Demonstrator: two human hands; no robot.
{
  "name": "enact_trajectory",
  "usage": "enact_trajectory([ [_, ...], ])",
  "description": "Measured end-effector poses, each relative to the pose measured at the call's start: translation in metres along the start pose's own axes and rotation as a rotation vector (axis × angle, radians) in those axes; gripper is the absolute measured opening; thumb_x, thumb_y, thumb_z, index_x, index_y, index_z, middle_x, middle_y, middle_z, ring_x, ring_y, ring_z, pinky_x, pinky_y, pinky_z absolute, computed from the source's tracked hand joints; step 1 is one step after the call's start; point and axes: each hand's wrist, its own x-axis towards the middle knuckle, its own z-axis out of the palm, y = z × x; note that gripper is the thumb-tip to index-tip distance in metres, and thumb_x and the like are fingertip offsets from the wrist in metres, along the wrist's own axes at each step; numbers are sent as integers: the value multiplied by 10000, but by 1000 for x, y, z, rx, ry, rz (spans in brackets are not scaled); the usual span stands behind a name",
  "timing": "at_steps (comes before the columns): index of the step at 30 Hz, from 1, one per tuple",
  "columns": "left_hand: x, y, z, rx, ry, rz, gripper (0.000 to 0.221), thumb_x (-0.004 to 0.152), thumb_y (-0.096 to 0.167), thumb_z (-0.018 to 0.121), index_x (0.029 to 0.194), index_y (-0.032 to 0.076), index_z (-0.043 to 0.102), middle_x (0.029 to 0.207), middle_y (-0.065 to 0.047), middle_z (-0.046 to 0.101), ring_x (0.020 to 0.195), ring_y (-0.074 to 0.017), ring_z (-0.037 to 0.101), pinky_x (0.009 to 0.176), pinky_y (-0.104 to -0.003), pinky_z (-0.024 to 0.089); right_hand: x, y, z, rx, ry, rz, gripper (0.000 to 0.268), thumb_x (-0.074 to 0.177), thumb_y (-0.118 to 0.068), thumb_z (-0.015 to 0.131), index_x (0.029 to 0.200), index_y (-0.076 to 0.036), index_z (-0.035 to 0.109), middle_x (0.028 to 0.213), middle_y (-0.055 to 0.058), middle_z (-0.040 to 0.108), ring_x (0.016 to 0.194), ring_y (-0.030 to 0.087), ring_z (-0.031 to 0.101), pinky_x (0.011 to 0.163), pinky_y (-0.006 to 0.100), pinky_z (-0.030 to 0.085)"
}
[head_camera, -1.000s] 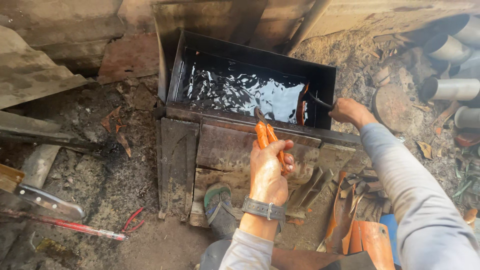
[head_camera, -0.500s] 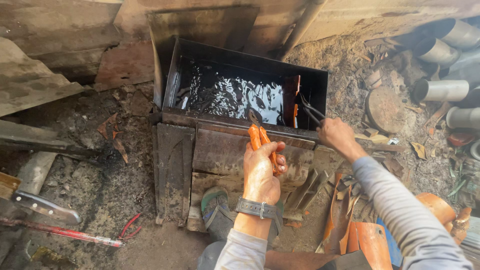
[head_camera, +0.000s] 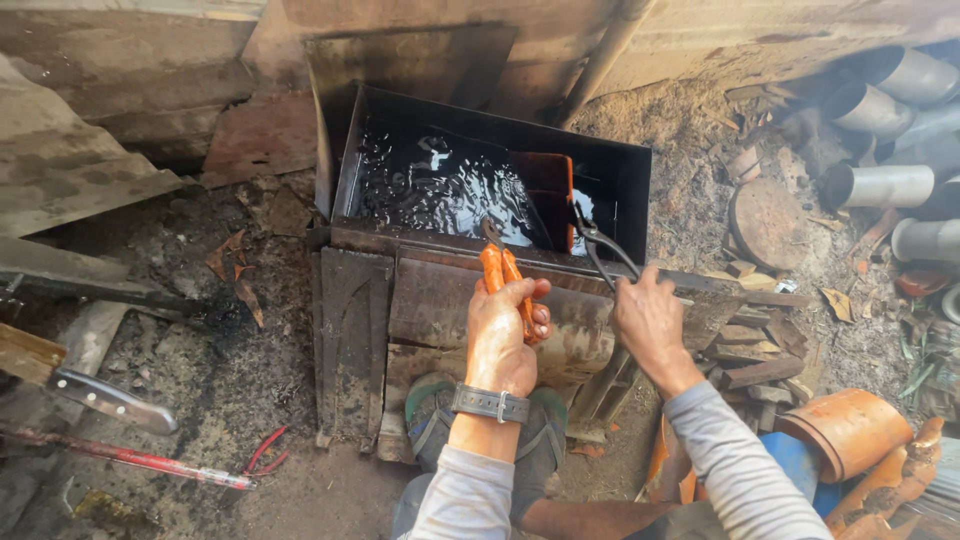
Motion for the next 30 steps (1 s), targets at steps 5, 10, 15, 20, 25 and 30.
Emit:
enact_trajectory([
  [5,5,5,-6,15,-13,-9,306,885,48,601,1165,124,504,864,-108,661,532,-139,525,436,-266,407,-14,-10,-2,20,84,-34,160,841,-95,598,923,-11,707,953,240,569,809,459,643,577,512,579],
  [10,0,5,-7,-7,-18,-29,301,880,51,597,1154,136,506,862,-106,659,544,-137,532,444,-257,412,5,9,17,-23,98,-94,179,830,-104,594,930,-15,713,952,247,582,784,440,654,607,525,577],
  [15,-7,1,-7,-31,-50,-12,251,910,44,593,1131,98,485,875,-117,657,565,-136,529,463,-265,424,66,55,38,-17,-37,-90,223,928,-125,549,940,3,730,948,310,649,793,462,708,693,531,599],
  [20,-10,5,-4,-50,-48,-7,248,921,49,576,1145,106,487,882,-104,655,567,-127,530,468,-261,422,102,64,55,-16,-101,-73,252,889,-141,547,903,5,751,945,315,722,886,479,720,821,544,590],
  [25,-8,5,-2,-46,-40,3,257,922,51,574,1159,108,493,878,-103,659,555,-126,530,455,-260,416,133,58,66,-1,-233,22,282,910,-140,531,962,11,762,990,310,730,950,469,729,841,523,595],
  [30,-9,-1,0,-59,-49,5,255,919,52,571,1156,102,493,873,-105,661,541,-127,529,447,-265,420,140,52,69,-13,-314,53,304,927,-157,536,999,10,780,1033,307,738,998,450,734,890,504,593],
])
